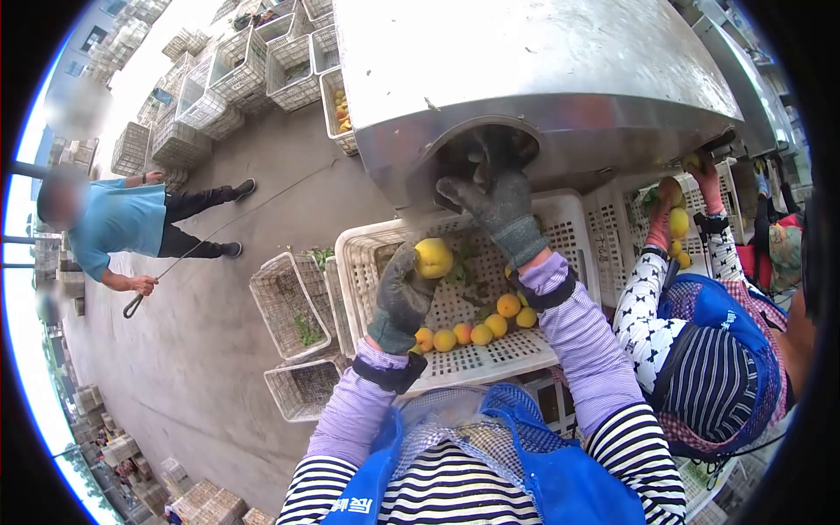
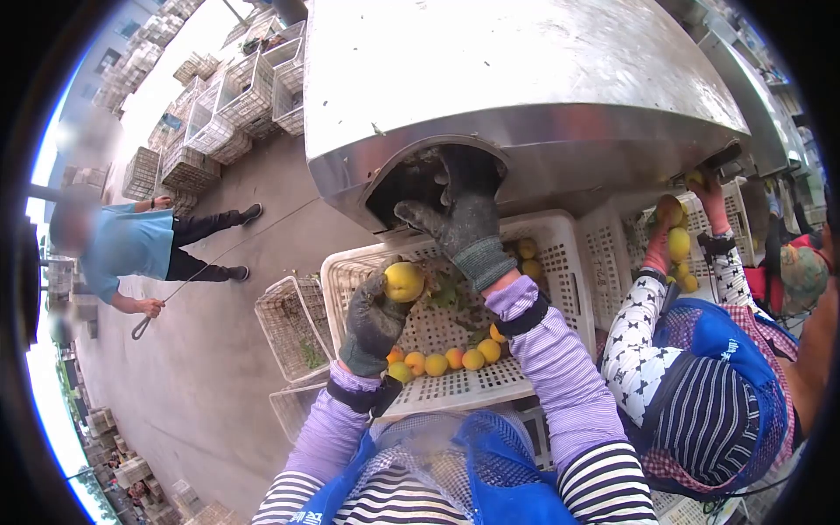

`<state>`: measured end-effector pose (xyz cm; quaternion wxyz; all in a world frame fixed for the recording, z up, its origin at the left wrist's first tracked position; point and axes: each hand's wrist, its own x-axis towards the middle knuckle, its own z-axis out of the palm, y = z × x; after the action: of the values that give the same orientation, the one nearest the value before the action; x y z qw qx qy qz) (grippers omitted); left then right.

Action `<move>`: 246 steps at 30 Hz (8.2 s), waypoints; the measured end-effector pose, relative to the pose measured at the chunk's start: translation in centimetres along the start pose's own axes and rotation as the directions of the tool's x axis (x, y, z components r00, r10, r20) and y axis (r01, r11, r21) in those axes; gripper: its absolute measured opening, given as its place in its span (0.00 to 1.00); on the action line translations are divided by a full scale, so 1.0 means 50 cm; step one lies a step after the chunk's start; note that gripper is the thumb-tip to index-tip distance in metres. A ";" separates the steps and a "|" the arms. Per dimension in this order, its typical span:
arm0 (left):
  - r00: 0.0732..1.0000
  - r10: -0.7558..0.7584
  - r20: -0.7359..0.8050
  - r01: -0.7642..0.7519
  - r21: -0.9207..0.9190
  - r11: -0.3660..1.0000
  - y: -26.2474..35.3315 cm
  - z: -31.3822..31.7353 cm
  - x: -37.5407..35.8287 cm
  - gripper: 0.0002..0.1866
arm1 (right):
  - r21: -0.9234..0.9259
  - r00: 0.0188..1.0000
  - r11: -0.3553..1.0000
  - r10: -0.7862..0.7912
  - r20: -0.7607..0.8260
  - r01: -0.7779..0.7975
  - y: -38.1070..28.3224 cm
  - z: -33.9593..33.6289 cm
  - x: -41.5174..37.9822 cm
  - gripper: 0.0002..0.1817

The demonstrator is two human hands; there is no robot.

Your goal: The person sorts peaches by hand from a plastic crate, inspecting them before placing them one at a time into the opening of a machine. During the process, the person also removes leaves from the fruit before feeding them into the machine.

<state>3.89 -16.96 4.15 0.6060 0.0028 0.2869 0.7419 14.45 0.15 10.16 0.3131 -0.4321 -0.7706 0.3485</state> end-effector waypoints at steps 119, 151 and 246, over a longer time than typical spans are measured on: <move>0.939 0.001 0.343 -0.251 0.686 0.682 0.058 0.005 -0.078 0.36 | -0.502 0.992 0.862 -0.115 -0.055 0.072 0.072 0.110 -0.108 0.27; 0.956 0.069 -0.284 0.041 0.364 0.930 -0.011 -0.171 -0.076 0.23 | 0.060 0.999 0.998 -0.034 -0.030 0.035 0.114 0.134 0.043 0.26; 0.911 -0.365 0.191 -0.383 0.719 -0.580 -0.534 -0.560 0.219 0.27 | -0.495 0.946 0.857 0.024 0.323 0.147 0.675 0.316 -0.230 0.32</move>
<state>15.08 -16.26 -34.46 0.2965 0.6989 0.6487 0.0534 22.12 -1.27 -28.03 0.0698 -0.4127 -0.8890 0.1858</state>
